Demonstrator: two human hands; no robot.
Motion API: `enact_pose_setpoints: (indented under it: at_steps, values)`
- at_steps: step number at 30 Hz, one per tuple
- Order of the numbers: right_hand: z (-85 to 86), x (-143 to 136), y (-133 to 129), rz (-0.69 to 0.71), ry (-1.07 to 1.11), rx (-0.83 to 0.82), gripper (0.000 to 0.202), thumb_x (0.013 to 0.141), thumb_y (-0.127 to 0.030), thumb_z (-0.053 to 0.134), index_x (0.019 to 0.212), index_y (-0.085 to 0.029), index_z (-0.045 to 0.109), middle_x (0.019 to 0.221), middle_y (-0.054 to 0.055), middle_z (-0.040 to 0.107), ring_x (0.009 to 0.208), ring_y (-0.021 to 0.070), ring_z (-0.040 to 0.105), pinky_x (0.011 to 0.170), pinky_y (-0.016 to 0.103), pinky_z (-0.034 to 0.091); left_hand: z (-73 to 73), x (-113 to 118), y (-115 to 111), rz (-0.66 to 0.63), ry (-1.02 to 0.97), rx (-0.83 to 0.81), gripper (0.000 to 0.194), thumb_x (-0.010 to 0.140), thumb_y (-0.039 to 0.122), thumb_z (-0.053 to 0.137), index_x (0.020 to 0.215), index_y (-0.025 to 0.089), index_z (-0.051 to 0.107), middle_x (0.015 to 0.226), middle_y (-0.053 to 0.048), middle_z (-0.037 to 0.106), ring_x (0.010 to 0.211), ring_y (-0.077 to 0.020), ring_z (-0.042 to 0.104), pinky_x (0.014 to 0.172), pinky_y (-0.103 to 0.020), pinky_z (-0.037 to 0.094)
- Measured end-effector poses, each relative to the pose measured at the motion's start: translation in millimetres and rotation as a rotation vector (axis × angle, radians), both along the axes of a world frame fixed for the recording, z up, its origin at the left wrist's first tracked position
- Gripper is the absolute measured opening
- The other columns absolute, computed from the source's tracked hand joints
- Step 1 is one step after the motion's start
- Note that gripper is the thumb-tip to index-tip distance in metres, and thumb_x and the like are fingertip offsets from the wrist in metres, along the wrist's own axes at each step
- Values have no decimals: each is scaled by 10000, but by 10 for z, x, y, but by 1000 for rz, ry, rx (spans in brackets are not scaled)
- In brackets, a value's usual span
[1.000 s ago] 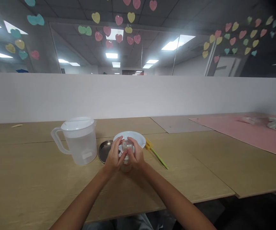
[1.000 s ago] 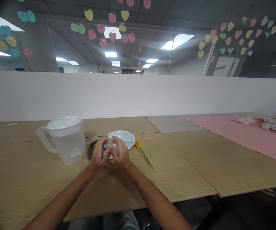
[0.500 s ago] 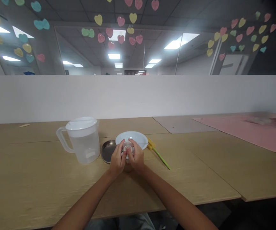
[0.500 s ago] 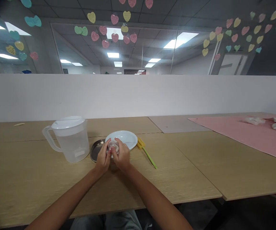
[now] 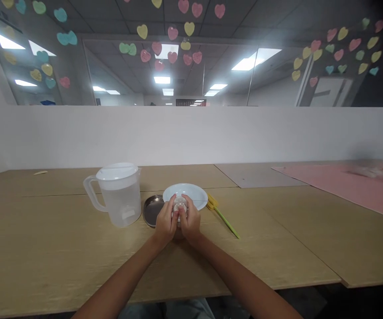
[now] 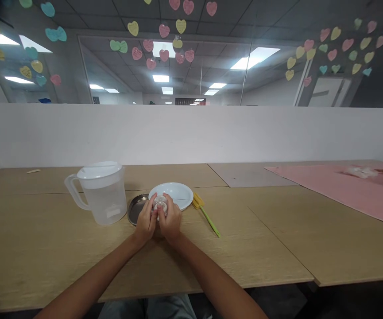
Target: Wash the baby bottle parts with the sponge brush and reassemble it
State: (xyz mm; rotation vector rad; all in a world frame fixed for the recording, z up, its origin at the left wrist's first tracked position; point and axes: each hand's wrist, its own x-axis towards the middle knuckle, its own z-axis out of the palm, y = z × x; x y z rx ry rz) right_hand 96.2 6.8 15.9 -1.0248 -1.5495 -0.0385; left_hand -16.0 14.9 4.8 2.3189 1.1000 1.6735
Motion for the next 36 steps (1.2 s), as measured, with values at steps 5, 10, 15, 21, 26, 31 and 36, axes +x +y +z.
enact_pose_setpoints:
  at_steps: [5,10,15,21,26,31,36]
  values:
    - [11,0,-5,10,21,-26,442,913,-422,332,1221,-157,505,1016,96,662,812,190,630,695,280,488,18,-5,-5,3,-3,-2,505,957,399,244,1367,123,348,1249,-170,538,1142,-233,519,936,-371,420]
    - [41,17,-6,46,38,-29,411,904,-422,358,1170,-158,524,897,75,673,743,183,624,652,267,474,41,-11,-10,-18,-11,6,481,957,384,260,1349,128,368,1263,-164,533,1156,-228,513,948,-373,417]
    - [57,27,-6,61,44,-50,375,900,-441,371,1035,-155,571,798,55,664,674,168,602,603,243,443,38,-10,-4,-33,-30,2,466,956,373,270,1334,124,380,1275,-161,524,1168,-223,504,961,-368,412]
    - [59,38,-4,34,23,-49,379,897,-456,368,987,-153,577,719,35,642,621,156,581,566,231,411,12,-5,13,-49,-45,-3,479,959,385,226,1331,126,380,1212,-155,551,1110,-222,529,937,-373,424]
    - [69,60,2,5,-23,-38,393,898,-466,362,980,-153,586,709,36,644,605,152,572,563,231,398,21,-26,9,-66,-22,-22,443,957,377,230,1229,128,476,1045,-135,592,975,-221,560,857,-370,447]
    - [108,79,8,-13,-69,-41,392,885,-477,376,959,-165,601,708,33,652,605,151,572,567,229,392,59,-52,-5,-45,7,-36,422,954,387,232,1121,142,531,926,-102,593,843,-200,559,774,-344,455]
    - [162,113,8,-22,-131,-56,380,869,-482,416,948,-170,617,678,20,642,594,145,568,551,221,377,35,-115,29,-31,38,-35,419,950,378,241,1131,141,535,986,-118,624,906,-214,573,813,-354,447]
